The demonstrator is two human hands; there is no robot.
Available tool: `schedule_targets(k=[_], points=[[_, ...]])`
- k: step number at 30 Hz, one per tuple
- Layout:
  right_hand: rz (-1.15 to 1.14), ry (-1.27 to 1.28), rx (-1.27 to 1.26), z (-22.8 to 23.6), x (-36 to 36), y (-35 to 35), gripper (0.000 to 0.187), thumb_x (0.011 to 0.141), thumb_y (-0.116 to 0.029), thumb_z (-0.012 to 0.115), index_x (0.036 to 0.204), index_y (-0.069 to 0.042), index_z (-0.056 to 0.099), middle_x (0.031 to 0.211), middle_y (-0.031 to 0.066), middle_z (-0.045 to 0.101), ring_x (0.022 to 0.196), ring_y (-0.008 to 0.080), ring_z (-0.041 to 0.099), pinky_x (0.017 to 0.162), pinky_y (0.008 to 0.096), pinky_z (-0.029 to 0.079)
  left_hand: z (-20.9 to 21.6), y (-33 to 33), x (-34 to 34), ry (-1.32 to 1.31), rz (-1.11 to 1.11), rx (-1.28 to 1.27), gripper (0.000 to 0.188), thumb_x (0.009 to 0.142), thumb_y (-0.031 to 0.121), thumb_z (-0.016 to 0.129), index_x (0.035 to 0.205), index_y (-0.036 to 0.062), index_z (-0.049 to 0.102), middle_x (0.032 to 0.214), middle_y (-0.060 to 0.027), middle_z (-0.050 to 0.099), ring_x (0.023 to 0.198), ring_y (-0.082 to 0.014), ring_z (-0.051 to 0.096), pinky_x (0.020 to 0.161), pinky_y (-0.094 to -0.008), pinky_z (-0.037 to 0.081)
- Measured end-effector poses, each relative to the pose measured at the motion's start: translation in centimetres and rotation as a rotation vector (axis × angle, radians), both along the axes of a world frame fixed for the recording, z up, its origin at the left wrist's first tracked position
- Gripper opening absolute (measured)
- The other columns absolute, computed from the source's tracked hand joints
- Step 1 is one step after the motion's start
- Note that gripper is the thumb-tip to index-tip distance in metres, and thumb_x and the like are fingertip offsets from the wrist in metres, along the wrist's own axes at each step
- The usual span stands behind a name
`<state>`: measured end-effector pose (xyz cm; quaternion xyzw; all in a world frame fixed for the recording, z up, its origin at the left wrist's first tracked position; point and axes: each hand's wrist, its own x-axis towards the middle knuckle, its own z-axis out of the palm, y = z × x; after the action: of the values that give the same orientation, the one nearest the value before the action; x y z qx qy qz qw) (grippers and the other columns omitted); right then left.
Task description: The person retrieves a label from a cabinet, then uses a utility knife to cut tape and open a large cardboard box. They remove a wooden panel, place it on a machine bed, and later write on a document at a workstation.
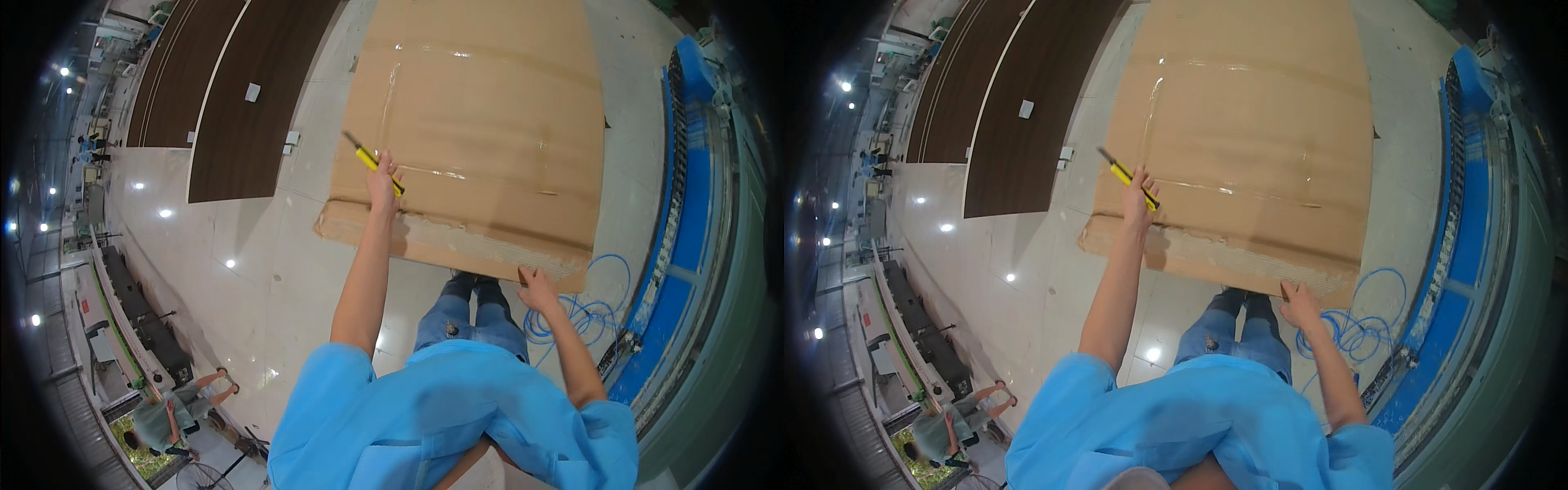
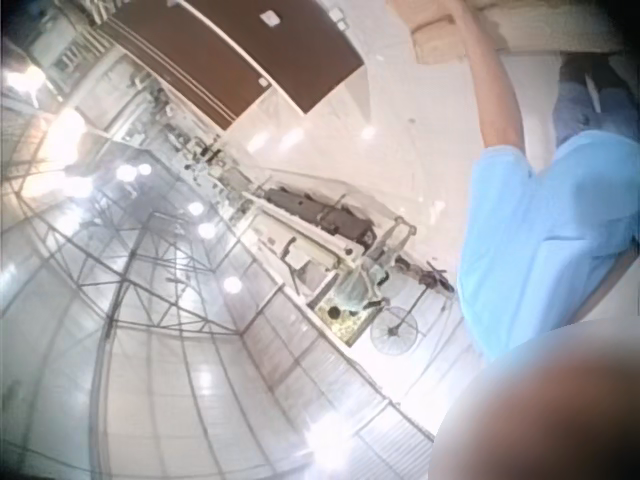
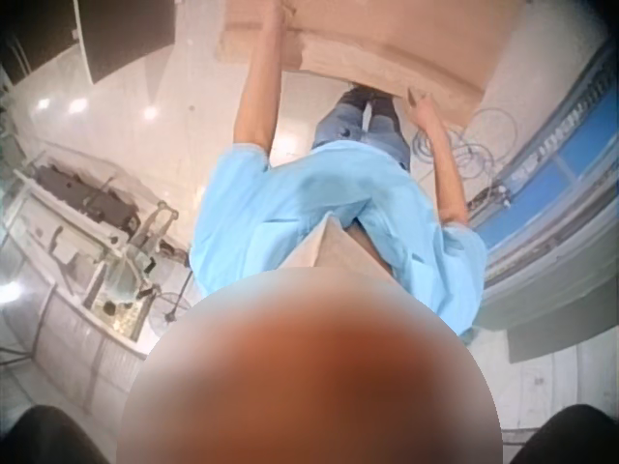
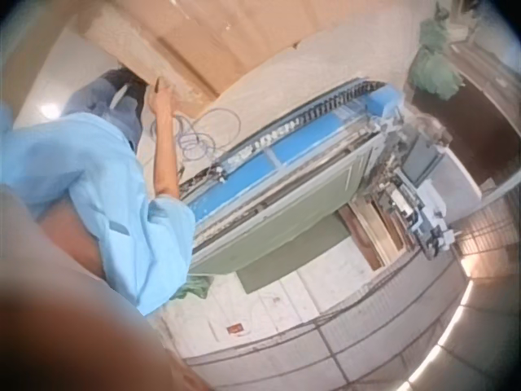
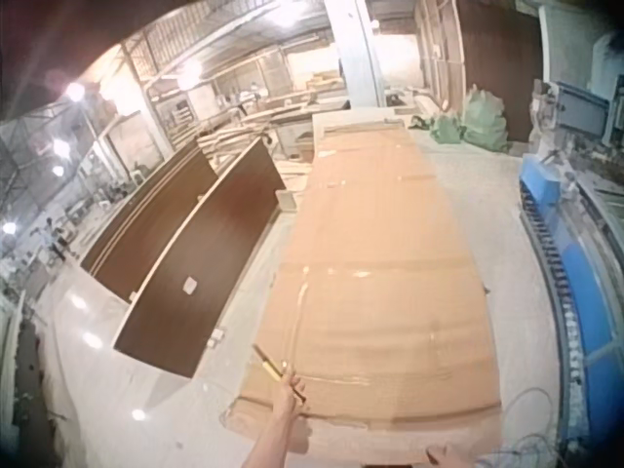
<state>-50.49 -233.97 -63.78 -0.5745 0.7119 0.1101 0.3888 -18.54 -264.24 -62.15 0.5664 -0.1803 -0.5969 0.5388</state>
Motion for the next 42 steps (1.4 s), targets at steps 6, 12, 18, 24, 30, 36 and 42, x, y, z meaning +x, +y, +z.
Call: schedule_targets(k=[6,12,18,24,30,36,42], points=[[-0.319,-0.054,-0.294,-10.3,0.3,0.2,0.055,0.083,-0.030,0.070,0.132,-0.015,0.050,0.113,0.0233,0.056,0.099,0.0407,0.062,0.086,0.0479,0.052,-12.5,1.9,5.1,-0.244,0.364,0.366,0.037,0.094,0.024,0.065,0.118,-0.0022,0.058,0.109,-0.0134,0.063,0.094,-0.0233,0.062,0.081,-0.0370,0.051],[-1.565,-0.952,-0.079,-10.9,-1.9,-6.8,0.046,0.090,-0.034,0.065,0.115,0.002,0.051,0.108,0.0197,0.061,0.094,0.0318,0.063,0.075,0.0439,0.055,-11.4,3.1,6.6,0.020,0.353,0.380,0.030,0.092,0.028,0.067,0.112,0.0070,0.061,0.098,-0.0082,0.059,0.089,-0.0224,0.055,0.075,-0.0403,0.049],[-2.072,-1.239,-0.010,-10.8,-0.5,-10.3,0.064,0.088,-0.033,0.067,0.134,-0.003,0.034,0.126,0.0247,0.048,0.112,0.0354,0.055,0.094,0.0485,0.051,-10.3,2.8,8.0,0.153,0.207,0.440,0.027,0.093,0.035,0.065,0.108,0.0132,0.059,0.088,-0.0039,0.048,0.078,-0.0177,0.046,0.066,-0.0357,0.044],[-2.003,-0.950,-0.061,-12.5,1.6,-10.3,0.047,0.088,-0.036,0.066,0.120,-0.007,0.047,0.099,0.0171,0.059,0.090,0.0295,0.062,0.083,0.0499,0.053,-11.1,3.7,8.5,-0.550,-0.151,0.298,0.037,0.092,0.029,0.066,0.111,-0.0031,0.062,0.076,-0.0042,0.061,0.067,-0.0150,0.052,0.057,-0.0359,0.042],[-1.495,-0.827,-0.036,-6.0,1.0,-8.8,0.038,0.088,-0.028,0.069,0.113,-0.004,0.055,0.091,0.0126,0.061,0.084,0.0248,0.063,0.072,0.0404,0.053,-1.1,0.3,9.3,-0.633,-0.632,0.140,0.023,0.085,0.023,0.073,0.082,0.0011,0.068,0.070,0.0004,0.060,0.064,-0.0106,0.055,0.056,-0.0295,0.041],[-0.547,-0.203,-0.940,9.2,3.3,-6.5,0.051,0.081,-0.023,0.075,0.120,0.000,0.052,0.118,0.0204,0.058,0.111,0.0360,0.056,0.094,0.0439,0.045,19.4,-2.1,1.9,-0.649,-0.896,-0.318,0.016,0.079,0.011,0.069,0.087,-0.0021,0.070,0.086,-0.0077,0.071,0.086,-0.0162,0.067,0.080,-0.0315,0.050],[-0.423,0.180,-1.259,21.2,1.2,-9.6,0.094,0.074,-0.030,0.081,0.149,-0.004,0.030,0.149,0.0231,0.036,0.130,0.0417,0.041,0.108,0.0483,0.037,36.3,-0.1,-16.4,-0.731,-1.159,-0.667,0.021,0.079,0.019,0.071,0.077,-0.0008,0.067,0.064,-0.0001,0.057,0.064,-0.0099,0.055,0.059,-0.0304,0.044]])
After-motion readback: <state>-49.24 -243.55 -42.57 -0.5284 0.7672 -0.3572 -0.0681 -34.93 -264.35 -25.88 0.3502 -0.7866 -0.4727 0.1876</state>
